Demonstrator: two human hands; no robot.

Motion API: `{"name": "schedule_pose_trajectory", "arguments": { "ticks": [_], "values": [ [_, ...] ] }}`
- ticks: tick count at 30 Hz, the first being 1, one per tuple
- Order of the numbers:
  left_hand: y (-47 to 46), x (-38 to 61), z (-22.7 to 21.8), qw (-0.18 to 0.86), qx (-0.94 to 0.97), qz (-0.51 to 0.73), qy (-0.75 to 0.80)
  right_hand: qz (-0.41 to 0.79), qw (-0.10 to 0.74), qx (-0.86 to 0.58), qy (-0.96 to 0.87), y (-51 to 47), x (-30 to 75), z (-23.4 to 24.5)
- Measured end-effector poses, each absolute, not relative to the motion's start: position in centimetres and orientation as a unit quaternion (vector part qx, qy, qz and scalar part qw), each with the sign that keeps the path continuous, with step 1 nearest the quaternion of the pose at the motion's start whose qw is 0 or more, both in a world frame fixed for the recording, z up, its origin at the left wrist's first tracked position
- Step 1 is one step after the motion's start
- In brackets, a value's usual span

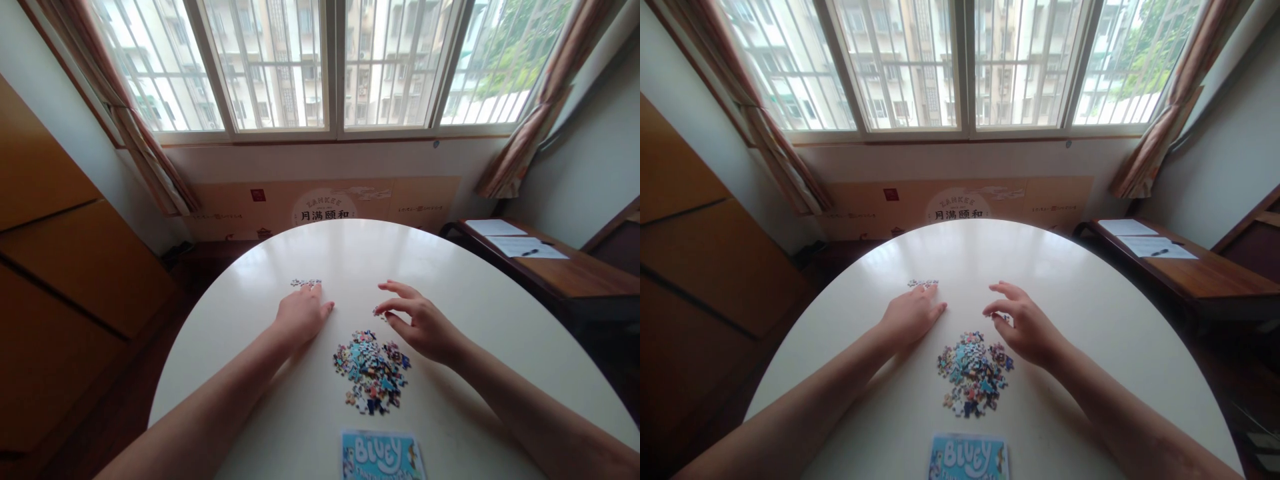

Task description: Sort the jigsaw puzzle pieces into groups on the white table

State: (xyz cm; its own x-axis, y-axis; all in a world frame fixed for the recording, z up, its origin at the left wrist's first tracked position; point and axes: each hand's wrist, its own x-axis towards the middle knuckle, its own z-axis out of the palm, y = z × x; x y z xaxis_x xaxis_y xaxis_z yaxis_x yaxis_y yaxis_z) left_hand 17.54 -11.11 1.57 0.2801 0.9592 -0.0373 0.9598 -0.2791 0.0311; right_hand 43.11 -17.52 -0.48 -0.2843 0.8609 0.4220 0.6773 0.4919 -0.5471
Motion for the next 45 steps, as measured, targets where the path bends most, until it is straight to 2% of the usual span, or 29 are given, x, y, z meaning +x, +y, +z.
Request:
{"name": "schedule_pose_trajectory", "arguments": {
  "ticks": [3, 11, 18, 22, 28, 35, 40, 45],
  "values": [
    [-11.0, 17.5, 1.6, 0.023, 0.801, -0.004, 0.598, 0.137, 0.326, -0.471, -0.808, -17.6, 43.4, -0.3],
    [-11.0, 17.4, 1.5, 0.028, 0.801, 0.003, 0.598, 0.159, 0.195, -0.445, -0.859, -18.3, 45.3, 1.7],
    [-11.9, 17.5, 2.2, 0.035, 0.814, 0.026, 0.579, 0.186, 0.171, -0.430, -0.867, -18.6, 45.8, 2.4],
    [-13.0, 18.0, 2.5, 0.060, 0.872, 0.043, 0.484, 0.197, 0.151, -0.427, -0.869, -18.6, 45.5, 2.4],
    [-14.4, 18.9, 2.2, 0.079, 0.924, 0.046, 0.372, 0.213, 0.178, -0.424, -0.862, -18.3, 45.6, 1.8],
    [-14.4, 18.7, 2.7, 0.084, 0.936, 0.048, 0.340, 0.262, 0.188, -0.427, -0.845, -18.1, 46.3, 2.3],
    [-14.2, 18.6, 2.7, 0.088, 0.932, 0.061, 0.346, 0.277, 0.259, -0.456, -0.805, -17.4, 46.5, 2.5],
    [-14.2, 18.8, 2.8, 0.080, 0.919, 0.088, 0.375, 0.230, 0.350, -0.539, -0.731, -16.7, 44.2, -0.2]
  ]
}}
